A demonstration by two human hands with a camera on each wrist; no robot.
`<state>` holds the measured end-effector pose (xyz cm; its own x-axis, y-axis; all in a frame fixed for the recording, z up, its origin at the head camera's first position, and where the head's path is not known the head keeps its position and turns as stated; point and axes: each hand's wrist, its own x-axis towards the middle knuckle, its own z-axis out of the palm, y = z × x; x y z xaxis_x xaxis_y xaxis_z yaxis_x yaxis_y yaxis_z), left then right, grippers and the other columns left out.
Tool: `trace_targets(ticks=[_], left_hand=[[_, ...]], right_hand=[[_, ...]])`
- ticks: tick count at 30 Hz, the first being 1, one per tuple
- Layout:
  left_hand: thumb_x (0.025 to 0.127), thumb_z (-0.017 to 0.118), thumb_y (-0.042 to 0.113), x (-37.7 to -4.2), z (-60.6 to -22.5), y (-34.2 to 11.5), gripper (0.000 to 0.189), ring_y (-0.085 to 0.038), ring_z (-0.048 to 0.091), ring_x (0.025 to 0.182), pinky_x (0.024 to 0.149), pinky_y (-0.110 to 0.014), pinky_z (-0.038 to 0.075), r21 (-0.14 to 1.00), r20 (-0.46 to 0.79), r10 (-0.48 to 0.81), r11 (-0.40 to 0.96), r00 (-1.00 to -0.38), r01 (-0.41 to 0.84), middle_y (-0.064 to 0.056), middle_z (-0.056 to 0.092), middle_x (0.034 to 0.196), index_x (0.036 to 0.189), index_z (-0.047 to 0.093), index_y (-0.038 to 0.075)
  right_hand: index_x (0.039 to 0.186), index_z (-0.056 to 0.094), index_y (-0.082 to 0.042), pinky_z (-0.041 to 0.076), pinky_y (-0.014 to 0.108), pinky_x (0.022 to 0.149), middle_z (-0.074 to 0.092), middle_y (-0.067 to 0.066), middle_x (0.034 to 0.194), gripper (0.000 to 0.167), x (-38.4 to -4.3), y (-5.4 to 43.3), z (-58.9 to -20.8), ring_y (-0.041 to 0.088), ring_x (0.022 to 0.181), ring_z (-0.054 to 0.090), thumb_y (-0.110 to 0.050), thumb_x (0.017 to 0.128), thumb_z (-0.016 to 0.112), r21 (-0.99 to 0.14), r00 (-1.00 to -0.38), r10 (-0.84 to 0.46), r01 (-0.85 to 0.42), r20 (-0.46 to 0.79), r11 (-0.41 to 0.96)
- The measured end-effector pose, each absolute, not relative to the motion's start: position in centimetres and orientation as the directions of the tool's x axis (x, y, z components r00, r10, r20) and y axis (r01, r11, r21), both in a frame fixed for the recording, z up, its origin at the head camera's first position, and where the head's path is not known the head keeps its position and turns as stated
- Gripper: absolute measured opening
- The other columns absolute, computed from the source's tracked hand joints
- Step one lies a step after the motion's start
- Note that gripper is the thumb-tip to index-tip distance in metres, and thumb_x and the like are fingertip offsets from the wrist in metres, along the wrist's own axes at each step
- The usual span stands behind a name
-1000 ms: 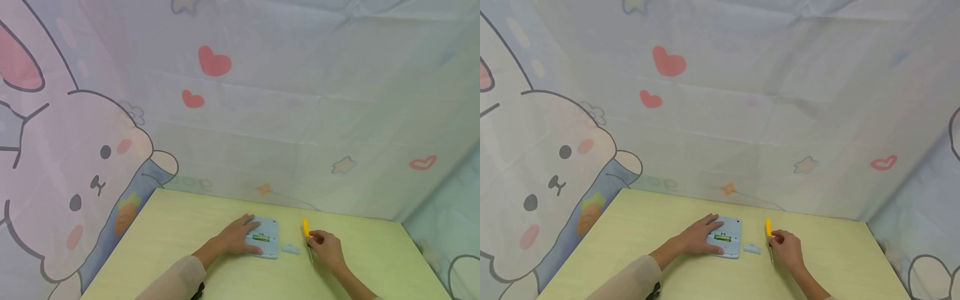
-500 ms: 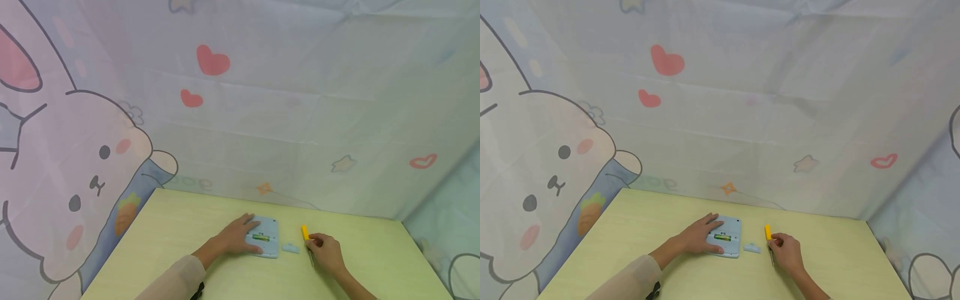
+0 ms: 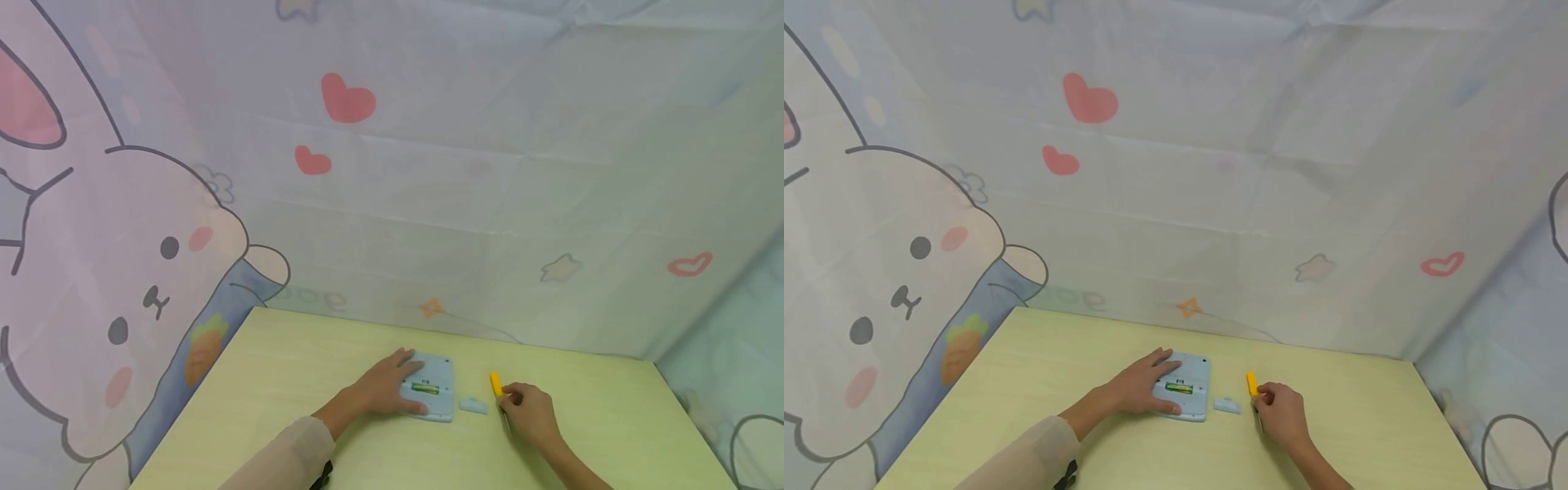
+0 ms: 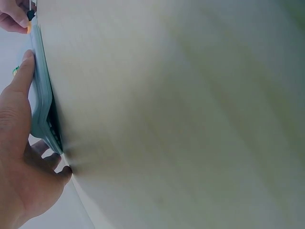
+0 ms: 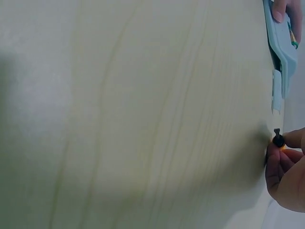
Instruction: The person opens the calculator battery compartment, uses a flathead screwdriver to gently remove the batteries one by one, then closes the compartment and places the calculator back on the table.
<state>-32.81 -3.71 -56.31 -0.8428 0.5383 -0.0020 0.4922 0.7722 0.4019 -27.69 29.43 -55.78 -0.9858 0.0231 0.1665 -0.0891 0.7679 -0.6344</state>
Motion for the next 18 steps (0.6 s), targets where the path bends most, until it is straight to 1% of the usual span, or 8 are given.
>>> trace_targets(ticks=[7,15,18], left_hand=[[0.083,0.068,0.083,-32.92,-56.27,-3.73,0.101,-0.030,0.021,0.161,0.126,-0.052,0.028,0.404,-0.001,0.542,0.769,-0.840,0.495,-0.002,0.024,0.175,0.165,0.040,0.029],[0.083,0.068,0.082,-32.84,-56.19,-3.70,0.101,-0.029,0.021,0.162,0.126,-0.052,0.029,0.397,-0.003,0.539,0.774,-0.843,0.493,-0.002,0.024,0.175,0.165,0.041,0.029],[0.084,0.069,0.082,-32.69,-56.07,-3.69,0.101,-0.029,0.021,0.161,0.126,-0.052,0.029,0.398,-0.002,0.537,0.774,-0.844,0.492,-0.003,0.025,0.175,0.165,0.041,0.029]], right_hand=[[0.103,0.079,0.006,0.052,0.025,0.061,0.070,0.003,0.083,0.015,-27.71,29.19,-55.85,0.015,0.073,0.061,-0.003,0.090,0.078,-0.611,-0.978,0.025,-0.110,0.208,0.784],[0.104,0.079,0.006,0.058,0.035,0.067,0.074,0.004,0.085,0.017,-27.62,29.20,-55.71,0.018,0.077,0.067,-0.006,0.091,0.078,-0.608,-0.982,0.030,-0.090,0.185,0.789],[0.104,0.079,0.006,0.058,0.035,0.067,0.074,0.003,0.084,0.018,-27.49,29.15,-55.54,0.017,0.077,0.067,-0.007,0.092,0.078,-0.615,-0.984,0.032,-0.085,0.177,0.784]])
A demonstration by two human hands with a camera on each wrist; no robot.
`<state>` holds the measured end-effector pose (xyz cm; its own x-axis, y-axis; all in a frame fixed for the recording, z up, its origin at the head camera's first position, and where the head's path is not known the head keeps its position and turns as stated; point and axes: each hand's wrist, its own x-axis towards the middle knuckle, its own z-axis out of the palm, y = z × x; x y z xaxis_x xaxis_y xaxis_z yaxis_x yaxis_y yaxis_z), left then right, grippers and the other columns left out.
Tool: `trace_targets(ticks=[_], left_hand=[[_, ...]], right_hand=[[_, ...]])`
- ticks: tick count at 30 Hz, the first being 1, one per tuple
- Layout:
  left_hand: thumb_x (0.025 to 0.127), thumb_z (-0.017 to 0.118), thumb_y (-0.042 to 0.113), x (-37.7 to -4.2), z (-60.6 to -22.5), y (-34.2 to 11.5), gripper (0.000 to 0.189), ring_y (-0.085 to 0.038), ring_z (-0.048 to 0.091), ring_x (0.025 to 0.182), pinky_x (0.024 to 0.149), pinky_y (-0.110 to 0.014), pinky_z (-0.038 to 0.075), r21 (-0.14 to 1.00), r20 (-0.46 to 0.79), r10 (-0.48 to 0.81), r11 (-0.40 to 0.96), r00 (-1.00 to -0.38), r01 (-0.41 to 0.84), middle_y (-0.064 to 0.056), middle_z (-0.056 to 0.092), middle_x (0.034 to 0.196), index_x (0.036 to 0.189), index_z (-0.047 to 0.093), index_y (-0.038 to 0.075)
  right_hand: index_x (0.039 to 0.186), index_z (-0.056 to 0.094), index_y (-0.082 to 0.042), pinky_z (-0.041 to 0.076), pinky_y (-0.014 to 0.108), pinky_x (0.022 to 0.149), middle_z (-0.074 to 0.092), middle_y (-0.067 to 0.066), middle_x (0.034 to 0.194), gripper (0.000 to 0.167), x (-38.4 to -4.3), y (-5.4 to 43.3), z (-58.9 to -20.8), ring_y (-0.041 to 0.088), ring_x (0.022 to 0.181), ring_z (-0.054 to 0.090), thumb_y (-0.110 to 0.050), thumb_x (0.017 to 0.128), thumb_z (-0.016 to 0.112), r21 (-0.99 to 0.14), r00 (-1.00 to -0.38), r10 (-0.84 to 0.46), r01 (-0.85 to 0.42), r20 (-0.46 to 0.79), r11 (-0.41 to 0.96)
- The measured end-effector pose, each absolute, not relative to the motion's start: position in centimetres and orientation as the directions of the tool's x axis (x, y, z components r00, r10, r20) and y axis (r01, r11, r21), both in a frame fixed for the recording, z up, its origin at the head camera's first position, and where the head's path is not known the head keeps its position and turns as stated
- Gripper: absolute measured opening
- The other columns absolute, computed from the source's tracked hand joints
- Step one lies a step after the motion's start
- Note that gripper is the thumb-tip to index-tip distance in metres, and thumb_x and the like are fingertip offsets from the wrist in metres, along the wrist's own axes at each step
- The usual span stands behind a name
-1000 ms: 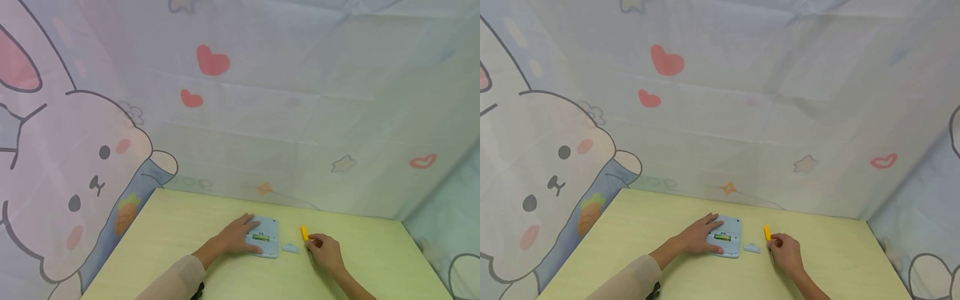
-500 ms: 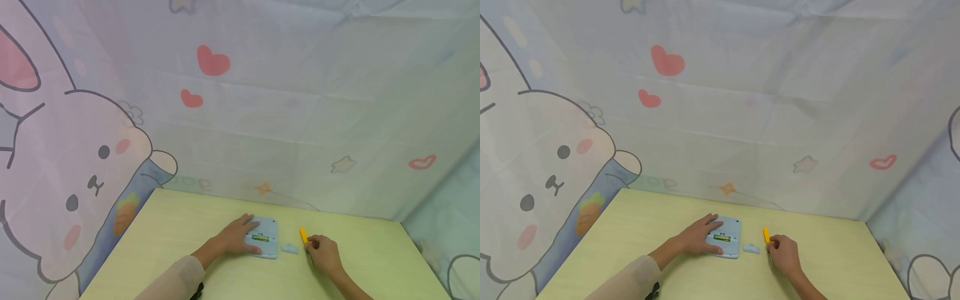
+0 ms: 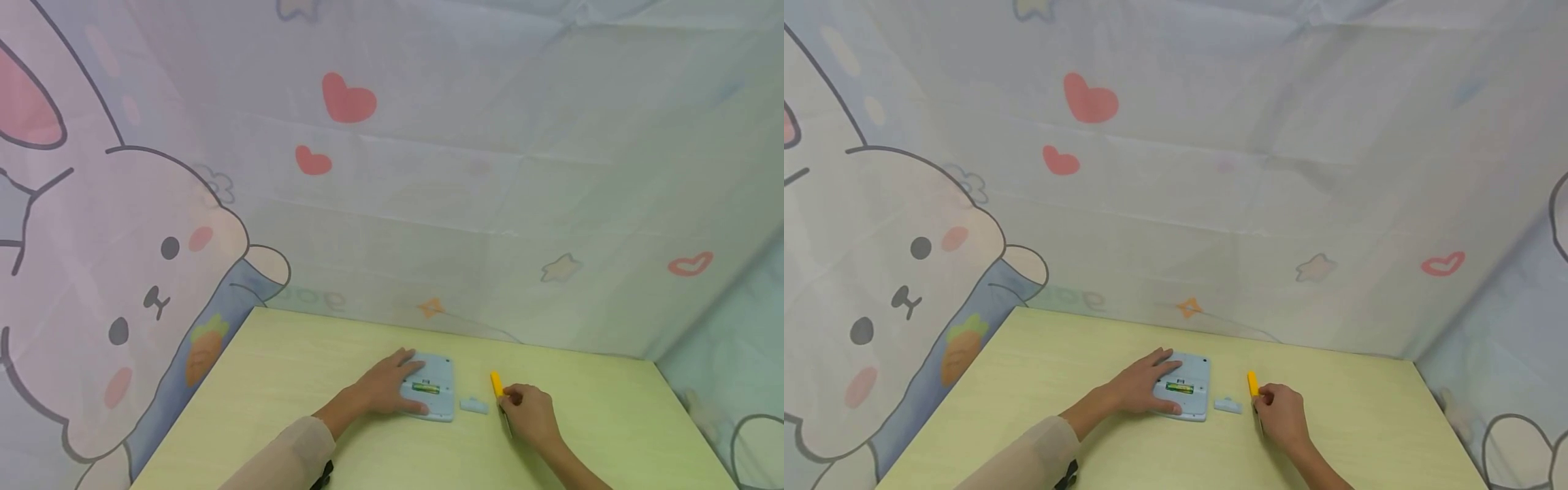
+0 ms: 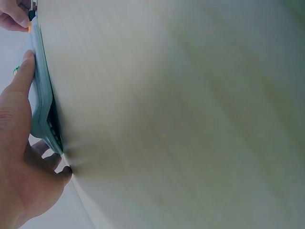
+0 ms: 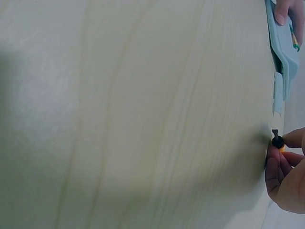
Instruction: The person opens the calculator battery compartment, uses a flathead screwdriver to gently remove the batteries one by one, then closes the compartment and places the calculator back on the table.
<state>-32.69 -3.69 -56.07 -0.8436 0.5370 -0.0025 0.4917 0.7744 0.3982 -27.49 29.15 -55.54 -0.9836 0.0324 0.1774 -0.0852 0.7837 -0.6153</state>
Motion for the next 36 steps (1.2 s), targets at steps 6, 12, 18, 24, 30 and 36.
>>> trace_targets(ticks=[6,12,18,24,30,36], left_hand=[[0.084,0.069,0.081,-32.6,-56.0,-3.7,0.100,-0.030,0.021,0.161,0.126,-0.053,0.029,0.404,-0.001,0.537,0.772,-0.844,0.491,-0.003,0.025,0.175,0.164,0.042,0.028],[0.083,0.068,0.082,-32.6,-56.2,-3.8,0.101,-0.030,0.022,0.161,0.126,-0.053,0.029,0.406,0.004,0.536,0.770,-0.844,0.491,-0.002,0.024,0.175,0.165,0.041,0.030],[0.083,0.068,0.082,-32.4,-56.3,-3.9,0.101,-0.030,0.021,0.161,0.126,-0.053,0.029,0.407,0.002,0.540,0.768,-0.841,0.494,-0.002,0.024,0.175,0.165,0.041,0.029],[0.083,0.068,0.082,-32.4,-56.3,-3.9,0.101,-0.030,0.020,0.162,0.126,-0.052,0.028,0.404,-0.003,0.545,0.767,-0.838,0.497,-0.002,0.024,0.175,0.165,0.041,0.029],[0.083,0.068,0.083,-32.5,-56.4,-3.9,0.101,-0.029,0.021,0.161,0.126,-0.052,0.029,0.398,0.000,0.545,0.769,-0.838,0.501,-0.002,0.024,0.175,0.165,0.041,0.030],[0.083,0.068,0.082,-32.5,-56.4,-3.8,0.101,-0.029,0.021,0.161,0.126,-0.052,0.030,0.393,0.000,0.543,0.772,-0.839,0.500,-0.002,0.024,0.175,0.165,0.041,0.029]], right_hand=[[0.105,0.078,0.006,0.055,0.032,0.066,0.072,0.002,0.082,0.019,-27.4,29.2,-55.4,0.016,0.075,0.064,-0.007,0.092,0.077,-0.628,-0.985,0.036,-0.079,0.168,0.774],[0.108,0.076,0.008,0.053,0.027,0.064,0.070,0.002,0.083,0.022,-27.0,29.1,-55.6,0.015,0.075,0.062,-0.008,0.093,0.076,-0.639,-0.984,0.058,-0.062,0.166,0.767],[0.107,0.075,0.006,0.053,0.025,0.064,0.069,0.002,0.082,0.021,-26.5,29.2,-55.9,0.015,0.074,0.062,-0.008,0.092,0.076,-0.634,-0.982,0.065,-0.062,0.176,0.771],[0.107,0.075,0.005,0.055,0.026,0.067,0.070,0.003,0.085,0.020,-26.2,29.3,-56.0,0.015,0.077,0.064,-0.009,0.092,0.076,-0.632,-0.980,0.067,-0.067,0.186,0.772],[0.108,0.075,0.004,0.057,0.032,0.073,0.071,0.007,0.091,0.020,-26.2,29.3,-55.7,0.020,0.083,0.066,-0.008,0.092,0.076,-0.626,-0.971,0.058,-0.104,0.233,0.773],[0.110,0.075,0.003,0.057,0.039,0.079,0.073,0.009,0.098,0.022,-26.4,28.7,-55.4,0.023,0.089,0.067,-0.009,0.092,0.079,-0.605,-0.954,0.032,-0.163,0.297,0.779]])
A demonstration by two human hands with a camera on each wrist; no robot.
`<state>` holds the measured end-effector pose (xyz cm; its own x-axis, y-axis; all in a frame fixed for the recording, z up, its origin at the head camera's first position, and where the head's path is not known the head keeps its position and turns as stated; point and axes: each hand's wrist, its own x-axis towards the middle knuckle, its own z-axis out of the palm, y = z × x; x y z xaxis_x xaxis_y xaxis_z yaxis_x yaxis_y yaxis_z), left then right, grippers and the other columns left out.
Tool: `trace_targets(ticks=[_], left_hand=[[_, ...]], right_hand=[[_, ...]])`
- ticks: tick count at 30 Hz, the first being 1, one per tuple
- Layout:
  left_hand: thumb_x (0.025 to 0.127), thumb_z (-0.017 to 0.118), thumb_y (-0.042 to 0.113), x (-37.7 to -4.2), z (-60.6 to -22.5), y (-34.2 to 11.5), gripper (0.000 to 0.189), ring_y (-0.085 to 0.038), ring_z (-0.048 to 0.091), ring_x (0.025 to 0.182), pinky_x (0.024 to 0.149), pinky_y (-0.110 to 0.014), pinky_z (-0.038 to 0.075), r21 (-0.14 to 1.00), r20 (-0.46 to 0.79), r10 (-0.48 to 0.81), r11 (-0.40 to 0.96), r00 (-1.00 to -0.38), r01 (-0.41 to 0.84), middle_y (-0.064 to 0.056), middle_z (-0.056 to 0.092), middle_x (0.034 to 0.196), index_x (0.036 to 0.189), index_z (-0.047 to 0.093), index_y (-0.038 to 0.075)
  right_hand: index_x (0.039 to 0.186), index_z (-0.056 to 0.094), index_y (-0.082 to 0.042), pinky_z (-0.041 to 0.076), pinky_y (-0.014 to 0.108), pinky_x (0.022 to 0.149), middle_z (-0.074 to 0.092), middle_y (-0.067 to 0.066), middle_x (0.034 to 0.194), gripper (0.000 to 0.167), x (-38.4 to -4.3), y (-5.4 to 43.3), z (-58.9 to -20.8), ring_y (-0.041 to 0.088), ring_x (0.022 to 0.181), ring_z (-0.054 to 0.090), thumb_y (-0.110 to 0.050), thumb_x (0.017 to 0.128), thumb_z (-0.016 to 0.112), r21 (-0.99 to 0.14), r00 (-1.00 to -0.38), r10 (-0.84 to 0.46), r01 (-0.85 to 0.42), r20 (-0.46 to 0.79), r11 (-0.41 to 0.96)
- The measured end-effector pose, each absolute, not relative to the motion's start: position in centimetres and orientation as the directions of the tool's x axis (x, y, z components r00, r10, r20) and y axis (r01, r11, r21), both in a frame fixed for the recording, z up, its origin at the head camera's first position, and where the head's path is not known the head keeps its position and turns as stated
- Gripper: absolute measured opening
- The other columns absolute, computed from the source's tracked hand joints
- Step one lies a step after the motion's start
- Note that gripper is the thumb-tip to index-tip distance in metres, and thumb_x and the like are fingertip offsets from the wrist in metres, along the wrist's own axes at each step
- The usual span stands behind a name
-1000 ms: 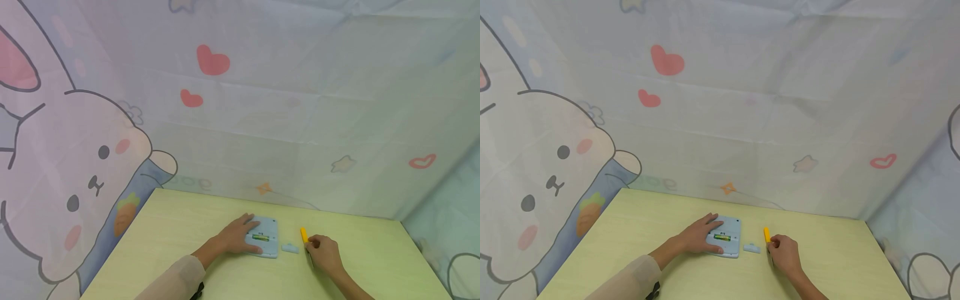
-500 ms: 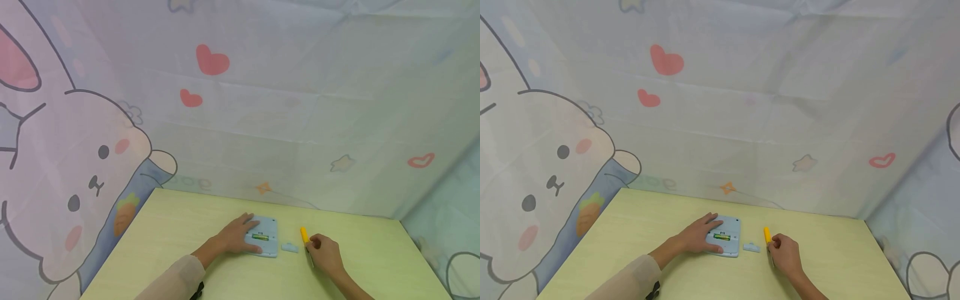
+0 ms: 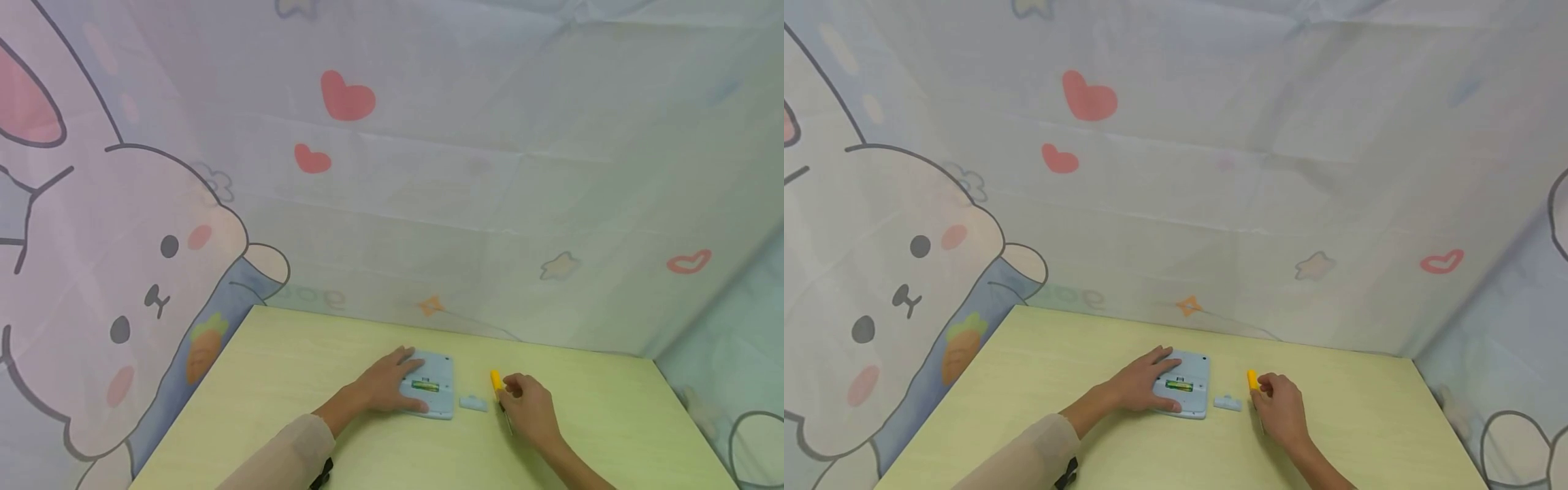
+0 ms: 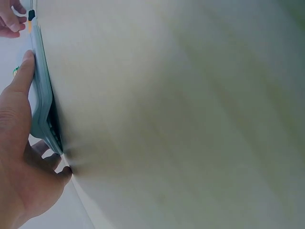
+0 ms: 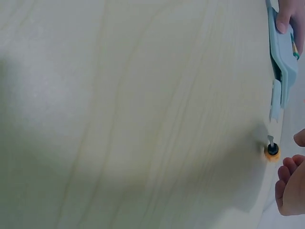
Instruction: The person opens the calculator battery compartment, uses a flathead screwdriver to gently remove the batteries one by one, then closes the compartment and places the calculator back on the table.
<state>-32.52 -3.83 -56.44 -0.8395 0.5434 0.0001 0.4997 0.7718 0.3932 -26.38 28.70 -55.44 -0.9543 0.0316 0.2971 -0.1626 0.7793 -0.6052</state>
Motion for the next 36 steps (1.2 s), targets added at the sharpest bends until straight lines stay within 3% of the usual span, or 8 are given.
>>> trace_targets(ticks=[10,18,25,36], left_hand=[[0.084,0.070,0.080,-32.6,-56.3,-3.8,0.100,-0.029,0.022,0.161,0.126,-0.051,0.030,0.396,0.000,0.539,0.773,-0.842,0.495,-0.002,0.025,0.175,0.164,0.042,0.029],[0.083,0.070,0.081,-32.7,-56.2,-3.8,0.100,-0.030,0.021,0.161,0.126,-0.053,0.029,0.415,-0.004,0.540,0.766,-0.842,0.490,-0.002,0.025,0.175,0.164,0.041,0.029],[0.084,0.070,0.080,-32.8,-56.2,-3.7,0.100,-0.029,0.021,0.161,0.126,-0.052,0.029,0.418,-0.003,0.541,0.765,-0.841,0.491,-0.002,0.025,0.175,0.165,0.041,0.029],[0.086,0.066,0.081,-32.8,-55.6,-3.3,0.098,-0.029,0.023,0.161,0.126,-0.049,0.029,0.347,-0.014,0.546,0.788,-0.838,0.508,-0.004,0.027,0.174,0.164,0.042,0.027]], right_hand=[[0.111,0.073,0.004,0.060,0.039,0.080,0.072,0.009,0.099,0.025,-26.4,26.9,-54.6,0.023,0.091,0.067,-0.006,0.090,0.084,-0.606,-0.927,-0.075,-0.300,0.368,0.737],[0.114,0.073,0.001,0.059,0.035,0.083,0.073,0.009,0.103,0.026,-26.3,25.3,-54.3,0.020,0.094,0.067,-0.008,0.091,0.083,-0.676,-0.947,-0.063,-0.271,0.315,0.685],[0.116,0.073,0.000,0.058,0.041,0.090,0.074,0.007,0.108,0.028,-26.2,24.3,-53.8,0.018,0.098,0.066,-0.009,0.091,0.083,-0.700,-0.960,-0.079,-0.250,0.268,0.668],[0.117,0.072,-0.001,0.059,0.042,0.090,0.072,0.007,0.106,0.032,-26.4,23.6,-54.1,0.021,0.099,0.066,-0.008,0.089,0.085,-0.682,-0.939,-0.166,-0.333,0.300,0.651]])
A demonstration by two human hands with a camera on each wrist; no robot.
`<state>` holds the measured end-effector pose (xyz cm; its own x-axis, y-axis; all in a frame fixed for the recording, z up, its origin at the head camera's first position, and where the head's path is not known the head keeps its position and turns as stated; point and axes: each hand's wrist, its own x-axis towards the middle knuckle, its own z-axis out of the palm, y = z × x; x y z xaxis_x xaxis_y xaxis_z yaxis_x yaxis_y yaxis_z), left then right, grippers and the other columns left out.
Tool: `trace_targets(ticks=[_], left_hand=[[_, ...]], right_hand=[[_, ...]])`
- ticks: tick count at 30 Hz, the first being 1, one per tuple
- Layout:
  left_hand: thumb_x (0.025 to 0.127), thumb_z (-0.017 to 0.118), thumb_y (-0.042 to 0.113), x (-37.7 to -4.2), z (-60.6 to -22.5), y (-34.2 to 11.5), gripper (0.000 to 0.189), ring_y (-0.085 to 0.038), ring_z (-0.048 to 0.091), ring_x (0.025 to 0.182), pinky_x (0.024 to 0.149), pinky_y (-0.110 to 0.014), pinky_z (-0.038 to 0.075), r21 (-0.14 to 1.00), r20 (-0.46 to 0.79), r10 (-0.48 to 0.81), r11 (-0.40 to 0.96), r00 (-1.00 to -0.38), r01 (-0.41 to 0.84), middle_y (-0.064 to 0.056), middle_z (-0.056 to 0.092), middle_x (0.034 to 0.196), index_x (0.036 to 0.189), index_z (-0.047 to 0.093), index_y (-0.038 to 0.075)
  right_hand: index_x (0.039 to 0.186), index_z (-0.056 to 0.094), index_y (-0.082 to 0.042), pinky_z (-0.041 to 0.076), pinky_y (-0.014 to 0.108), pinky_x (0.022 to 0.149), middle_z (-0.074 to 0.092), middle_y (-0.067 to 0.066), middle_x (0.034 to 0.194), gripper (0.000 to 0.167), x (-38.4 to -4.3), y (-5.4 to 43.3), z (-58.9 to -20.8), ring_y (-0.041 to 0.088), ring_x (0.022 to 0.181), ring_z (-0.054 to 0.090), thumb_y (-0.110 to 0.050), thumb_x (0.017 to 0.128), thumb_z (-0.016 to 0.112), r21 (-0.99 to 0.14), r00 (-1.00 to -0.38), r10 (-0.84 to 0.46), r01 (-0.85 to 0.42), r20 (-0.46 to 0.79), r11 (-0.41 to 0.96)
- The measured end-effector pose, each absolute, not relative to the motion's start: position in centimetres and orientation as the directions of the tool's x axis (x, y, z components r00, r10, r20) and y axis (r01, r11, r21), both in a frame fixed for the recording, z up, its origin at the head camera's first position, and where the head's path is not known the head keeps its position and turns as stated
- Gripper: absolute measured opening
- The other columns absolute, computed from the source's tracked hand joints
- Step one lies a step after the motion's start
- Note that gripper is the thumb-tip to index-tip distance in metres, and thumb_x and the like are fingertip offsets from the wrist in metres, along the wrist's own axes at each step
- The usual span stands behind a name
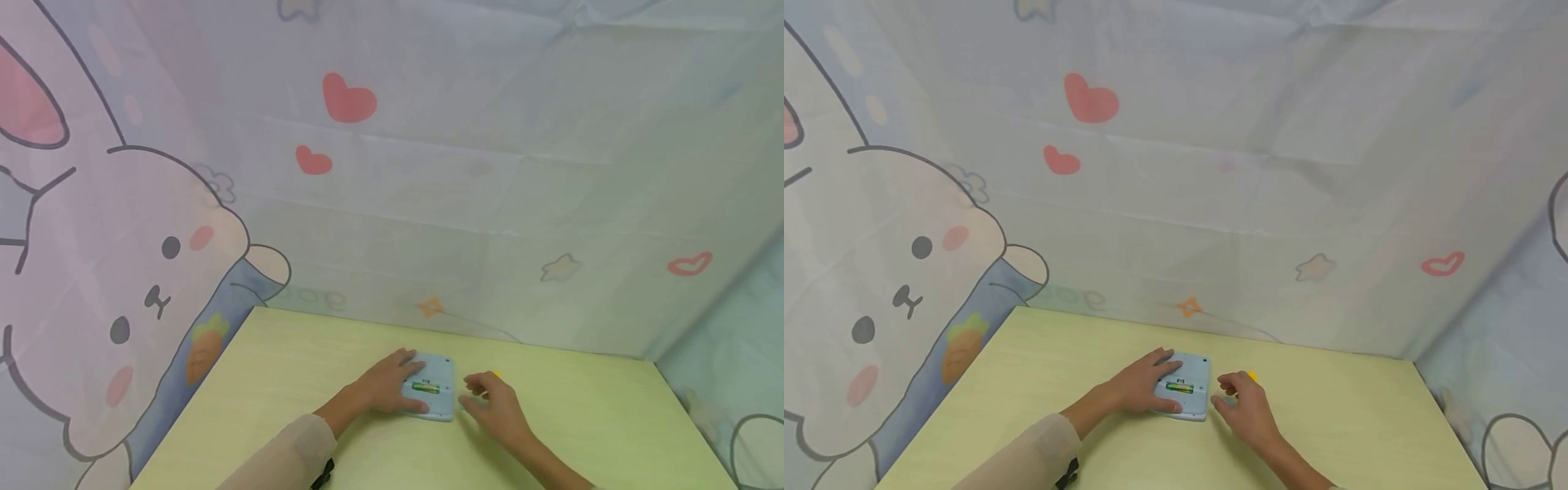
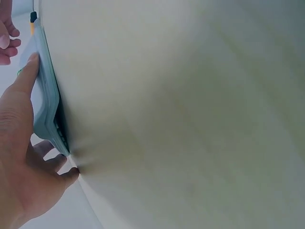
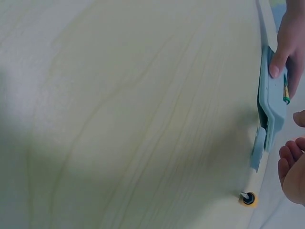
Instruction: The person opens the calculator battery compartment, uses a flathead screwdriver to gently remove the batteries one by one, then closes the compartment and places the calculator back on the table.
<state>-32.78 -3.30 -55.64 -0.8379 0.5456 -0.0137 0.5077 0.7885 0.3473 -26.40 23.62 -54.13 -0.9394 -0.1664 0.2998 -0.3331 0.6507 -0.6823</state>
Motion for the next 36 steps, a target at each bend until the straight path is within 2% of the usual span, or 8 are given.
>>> trace_targets(ticks=[7,15,26,31,36], left_hand=[[0.087,0.068,0.078,-32.5,-55.4,-3.2,0.097,-0.030,0.022,0.161,0.127,-0.050,0.027,0.353,-0.018,0.551,0.784,-0.834,0.511,-0.006,0.028,0.174,0.164,0.042,0.025],[0.088,0.071,0.074,-32.3,-55.1,-3.3,0.095,-0.031,0.020,0.161,0.126,-0.053,0.028,0.398,-0.025,0.540,0.777,-0.841,0.487,-0.005,0.028,0.174,0.164,0.042,0.024],[0.087,0.069,0.077,-32.6,-55.6,-3.1,0.099,-0.030,0.016,0.162,0.121,-0.056,0.037,0.421,-0.045,0.538,0.775,-0.842,0.472,-0.005,0.023,0.175,0.165,0.040,0.025],[0.087,0.072,0.073,-32.5,-55.4,-2.9,0.098,-0.032,0.016,0.163,0.121,-0.054,0.037,0.438,-0.050,0.532,0.773,-0.845,0.460,-0.007,0.023,0.175,0.165,0.041,0.021],[0.088,0.073,0.071,-32.4,-55.2,-2.7,0.097,-0.032,0.017,0.162,0.120,-0.053,0.039,0.436,-0.058,0.526,0.778,-0.848,0.453,-0.008,0.024,0.175,0.164,0.041,0.020]], right_hand=[[0.116,0.074,-0.002,0.060,0.038,0.085,0.072,0.006,0.105,0.031,-26.4,23.2,-54.3,0.022,0.097,0.068,-0.007,0.087,0.086,-0.667,-0.920,-0.203,-0.384,0.335,0.639],[0.119,0.074,-0.004,0.061,0.038,0.088,0.071,0.005,0.109,0.032,-26.6,22.3,-53.9,0.022,0.101,0.067,-0.008,0.089,0.085,-0.643,-0.904,-0.287,-0.427,0.316,0.636],[0.117,0.074,-0.003,0.062,0.038,0.085,0.070,0.002,0.109,0.029,-27.0,21.0,-54.3,0.022,0.099,0.070,-0.009,0.090,0.085,-0.584,-0.859,-0.348,-0.511,0.376,0.630],[0.117,0.074,-0.004,0.061,0.035,0.086,0.068,0.001,0.110,0.028,-27.3,20.4,-54.4,0.019,0.101,0.067,-0.008,0.091,0.084,-0.553,-0.845,-0.375,-0.534,0.381,0.640],[0.115,0.075,-0.004,0.058,0.040,0.091,0.067,0.002,0.112,0.027,-27.6,19.8,-54.1,0.020,0.105,0.065,-0.007,0.090,0.083,-0.518,-0.842,-0.390,-0.538,0.373,0.665]])
